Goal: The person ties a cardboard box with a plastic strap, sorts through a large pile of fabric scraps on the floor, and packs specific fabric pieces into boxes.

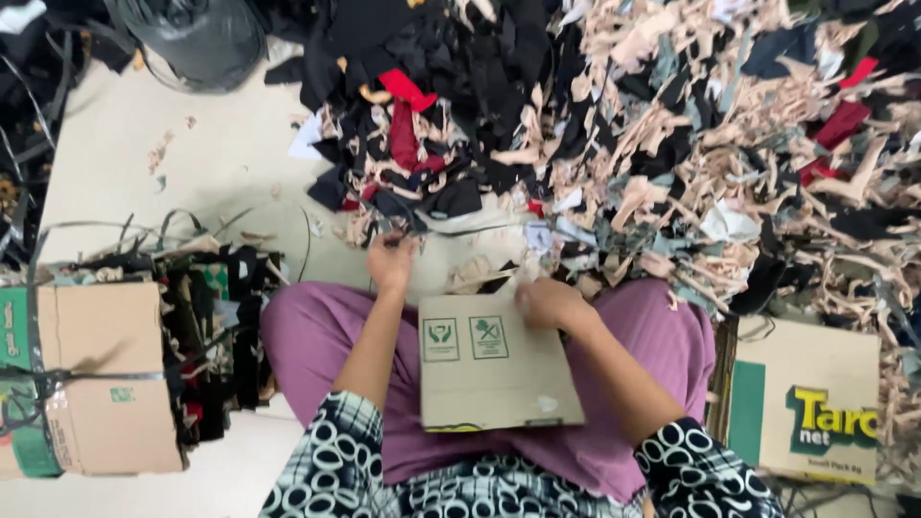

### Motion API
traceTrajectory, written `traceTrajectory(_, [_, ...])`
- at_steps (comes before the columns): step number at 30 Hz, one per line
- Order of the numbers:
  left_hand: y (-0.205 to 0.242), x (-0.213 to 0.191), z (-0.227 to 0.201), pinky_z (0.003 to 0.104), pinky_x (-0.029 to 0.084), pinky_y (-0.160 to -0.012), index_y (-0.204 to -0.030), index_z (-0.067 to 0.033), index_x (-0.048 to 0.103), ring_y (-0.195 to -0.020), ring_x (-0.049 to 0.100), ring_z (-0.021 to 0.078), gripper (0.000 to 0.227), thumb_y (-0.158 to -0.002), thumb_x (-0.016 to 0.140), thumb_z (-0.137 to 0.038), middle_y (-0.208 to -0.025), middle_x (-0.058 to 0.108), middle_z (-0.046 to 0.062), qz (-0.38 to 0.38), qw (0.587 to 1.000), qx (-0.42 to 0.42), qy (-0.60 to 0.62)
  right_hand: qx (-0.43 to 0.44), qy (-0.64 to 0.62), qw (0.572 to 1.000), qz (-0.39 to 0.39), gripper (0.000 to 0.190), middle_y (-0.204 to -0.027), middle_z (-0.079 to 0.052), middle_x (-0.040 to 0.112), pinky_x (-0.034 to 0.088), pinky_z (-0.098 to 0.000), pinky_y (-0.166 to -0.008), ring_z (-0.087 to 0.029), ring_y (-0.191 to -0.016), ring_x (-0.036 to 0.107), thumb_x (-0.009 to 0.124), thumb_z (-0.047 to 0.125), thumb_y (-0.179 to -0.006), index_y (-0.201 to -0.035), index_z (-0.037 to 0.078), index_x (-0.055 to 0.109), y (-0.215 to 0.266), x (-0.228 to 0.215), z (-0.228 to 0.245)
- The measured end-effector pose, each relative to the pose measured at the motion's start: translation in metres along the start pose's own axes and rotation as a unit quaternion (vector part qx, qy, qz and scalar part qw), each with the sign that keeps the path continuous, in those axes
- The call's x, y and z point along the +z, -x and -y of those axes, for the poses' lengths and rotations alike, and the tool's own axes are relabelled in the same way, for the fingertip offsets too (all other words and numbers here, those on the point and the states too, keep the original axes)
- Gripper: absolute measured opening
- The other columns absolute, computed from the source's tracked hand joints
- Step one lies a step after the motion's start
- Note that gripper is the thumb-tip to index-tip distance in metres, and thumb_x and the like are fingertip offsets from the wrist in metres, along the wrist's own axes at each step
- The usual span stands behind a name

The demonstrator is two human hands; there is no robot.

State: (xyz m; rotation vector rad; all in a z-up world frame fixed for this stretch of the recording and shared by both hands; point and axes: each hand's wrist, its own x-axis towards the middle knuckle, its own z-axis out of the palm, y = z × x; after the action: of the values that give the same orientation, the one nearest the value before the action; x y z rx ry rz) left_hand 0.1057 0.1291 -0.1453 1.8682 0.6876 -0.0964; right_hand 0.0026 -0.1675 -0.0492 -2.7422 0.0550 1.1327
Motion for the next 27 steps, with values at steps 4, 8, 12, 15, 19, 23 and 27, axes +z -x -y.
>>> traceTrajectory(4, [0.021,-0.011,-0.03,0.045,0.054,-0.086,-0.106,-0.0131,0.057,-0.091,0.069,0.0331,0.033,-0.08,0.076,-0.022,-0.089,0.067,0.012,-0.072,0.99,0.079,-0.092,-0.041,0.049,0.996,0.062,0.047,-0.119,-0.009,0.073,0.058,-0.0587,-0.085,-0.034,-0.113,0.071,0.075,0.041,-0.079,-0.124,0.029,0.07,0.017,-0.013,0.011])
traceTrajectory(8, [0.095,0.001,-0.098,0.057,0.036,-0.107,-0.147,-0.0027,0.038,-0.129,0.049,0.0415,0.061,-0.097,0.068,-0.022,-0.13,0.052,0.028,-0.173,0.911,0.249,-0.28,-0.106,-0.059,0.92,-0.372,0.034,-0.107,-0.016,0.067,0.055,-0.0462,-0.091,-0.035,-0.103,0.069,0.072,0.011,-0.09,-0.123,0.006,0.069,0.023,-0.054,0.034])
traceTrajectory(12, [0.106,0.024,-0.065,0.053,0.043,-0.103,-0.137,-0.0092,0.055,-0.116,0.06,0.0341,0.052,-0.09,0.072,-0.021,-0.121,0.063,0.016,0.02,0.829,0.43,-0.357,-0.074,0.013,0.907,-0.414,0.046,-0.116,-0.008,0.062,0.043,-0.046,-0.101,-0.029,-0.113,0.059,0.079,0.026,-0.085,-0.127,0.015,0.064,-0.006,-0.031,0.029])
traceTrajectory(15, [0.086,0.025,-0.032,0.046,0.042,-0.104,-0.135,-0.0223,0.05,-0.123,0.056,0.023,0.049,-0.091,0.068,-0.036,-0.123,0.059,0.002,0.147,0.777,0.43,-0.435,-0.078,0.023,0.933,-0.351,0.031,-0.097,-0.003,0.074,0.031,-0.0476,-0.113,-0.023,-0.103,0.069,0.075,0.027,-0.09,-0.12,0.02,0.069,-0.021,-0.01,0.008])
traceTrajectory(19, [0.049,-0.004,-0.023,0.045,0.049,-0.096,-0.109,-0.0258,0.065,-0.118,0.06,0.0239,0.024,-0.095,0.061,-0.045,-0.115,0.063,0.001,0.198,0.743,0.398,-0.5,-0.103,-0.141,0.935,-0.309,0.017,-0.099,-0.002,0.079,0.053,-0.044,-0.091,-0.028,-0.095,0.074,0.07,0.021,-0.094,-0.108,0.027,0.078,-0.008,-0.019,-0.016])
traceTrajectory(23, [0.04,-0.04,-0.056,0.044,0.054,-0.098,-0.11,-0.0254,0.076,-0.132,0.057,0.025,0.036,-0.096,0.057,-0.053,-0.133,0.066,0.005,0.287,0.736,0.291,-0.539,-0.094,-0.23,0.919,-0.307,0.016,-0.093,-0.005,0.078,0.059,-0.0419,-0.083,-0.031,-0.086,0.075,0.067,0.02,-0.099,-0.107,0.021,0.08,0.001,-0.033,-0.037])
traceTrajectory(27, [0.015,-0.071,-0.077,0.052,0.056,-0.094,-0.109,-0.027,0.079,-0.112,0.071,0.035,0.036,-0.101,0.05,-0.048,-0.109,0.077,0.011,0.289,0.746,0.262,-0.54,-0.061,-0.2,0.928,-0.309,0.015,-0.096,-0.006,0.078,0.059,-0.0493,-0.083,-0.036,-0.094,0.073,0.072,0.03,-0.092,-0.105,0.024,0.077,0.004,-0.036,-0.056])
